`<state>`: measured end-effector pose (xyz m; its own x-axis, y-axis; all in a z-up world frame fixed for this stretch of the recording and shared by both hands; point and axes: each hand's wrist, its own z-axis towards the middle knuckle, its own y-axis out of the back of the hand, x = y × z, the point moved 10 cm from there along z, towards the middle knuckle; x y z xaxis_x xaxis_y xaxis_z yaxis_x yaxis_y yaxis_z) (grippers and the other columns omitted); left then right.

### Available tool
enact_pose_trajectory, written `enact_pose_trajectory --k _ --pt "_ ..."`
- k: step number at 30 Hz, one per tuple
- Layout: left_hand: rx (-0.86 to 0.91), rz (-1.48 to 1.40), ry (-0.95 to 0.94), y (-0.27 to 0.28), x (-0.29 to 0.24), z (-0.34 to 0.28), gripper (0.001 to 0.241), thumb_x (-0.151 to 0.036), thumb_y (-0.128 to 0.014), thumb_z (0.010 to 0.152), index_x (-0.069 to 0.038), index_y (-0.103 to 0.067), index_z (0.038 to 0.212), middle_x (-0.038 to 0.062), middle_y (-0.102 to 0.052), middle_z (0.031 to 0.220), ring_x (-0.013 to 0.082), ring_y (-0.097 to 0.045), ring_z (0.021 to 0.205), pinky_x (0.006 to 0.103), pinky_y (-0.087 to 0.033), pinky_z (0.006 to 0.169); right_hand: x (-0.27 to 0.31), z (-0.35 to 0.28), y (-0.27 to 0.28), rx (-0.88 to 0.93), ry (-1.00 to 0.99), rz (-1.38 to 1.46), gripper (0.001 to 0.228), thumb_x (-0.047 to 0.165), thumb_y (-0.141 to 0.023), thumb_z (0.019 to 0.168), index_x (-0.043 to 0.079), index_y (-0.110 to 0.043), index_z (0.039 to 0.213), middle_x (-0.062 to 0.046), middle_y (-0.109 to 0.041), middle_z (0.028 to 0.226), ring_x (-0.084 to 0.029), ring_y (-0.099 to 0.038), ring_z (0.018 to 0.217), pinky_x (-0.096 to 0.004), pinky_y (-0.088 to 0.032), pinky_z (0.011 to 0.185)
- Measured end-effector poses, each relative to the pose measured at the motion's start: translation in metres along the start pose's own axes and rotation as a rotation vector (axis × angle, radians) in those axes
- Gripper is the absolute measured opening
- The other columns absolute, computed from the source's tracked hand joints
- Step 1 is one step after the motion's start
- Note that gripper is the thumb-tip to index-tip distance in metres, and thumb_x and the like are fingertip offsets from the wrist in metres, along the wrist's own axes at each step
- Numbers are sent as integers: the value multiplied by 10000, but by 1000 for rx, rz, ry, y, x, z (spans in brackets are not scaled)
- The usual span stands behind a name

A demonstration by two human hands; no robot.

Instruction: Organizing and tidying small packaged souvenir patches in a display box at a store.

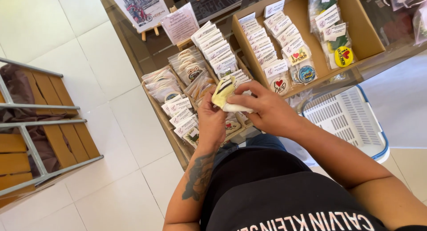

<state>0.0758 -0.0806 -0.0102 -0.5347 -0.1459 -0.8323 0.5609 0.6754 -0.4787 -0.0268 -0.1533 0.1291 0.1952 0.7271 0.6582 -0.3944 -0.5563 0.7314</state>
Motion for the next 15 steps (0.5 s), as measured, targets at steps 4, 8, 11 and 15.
enact_pose_trajectory --k 4,8,11,15 --pt "-9 -17 -22 -5 -14 -5 416 93 -744 821 4 -639 1214 121 -663 1028 198 -737 823 283 -672 640 -32 2 14 16 -112 -44 463 -37 -644 885 229 -705 1259 -124 -614 1172 -322 -711 917 -368 -597 784" --pt "1 21 -62 -28 -31 -13 440 102 -725 826 18 -633 1248 114 -664 1049 164 -720 853 258 -637 730 -44 -1 52 -107 -312 154 434 -54 -553 973 232 -758 1228 -162 -572 1221 -324 -675 888 -443 -561 809" --pt "49 17 -89 -57 -45 -15 461 90 -736 827 15 -616 1265 115 -662 1069 154 -718 875 256 -632 749 -55 -3 64 -125 -270 158 213 93 -665 968 166 -795 1120 -168 -568 1248 -413 -674 1012 -523 -524 903" --pt "124 26 -123 -92 -45 -7 496 77 -742 844 1 -593 1310 132 -669 1110 156 -719 917 262 -621 774 -88 -14 77 -112 -305 150 100 263 -792 918 187 -810 980 -109 -615 1292 -388 -655 1142 -501 -476 1002"
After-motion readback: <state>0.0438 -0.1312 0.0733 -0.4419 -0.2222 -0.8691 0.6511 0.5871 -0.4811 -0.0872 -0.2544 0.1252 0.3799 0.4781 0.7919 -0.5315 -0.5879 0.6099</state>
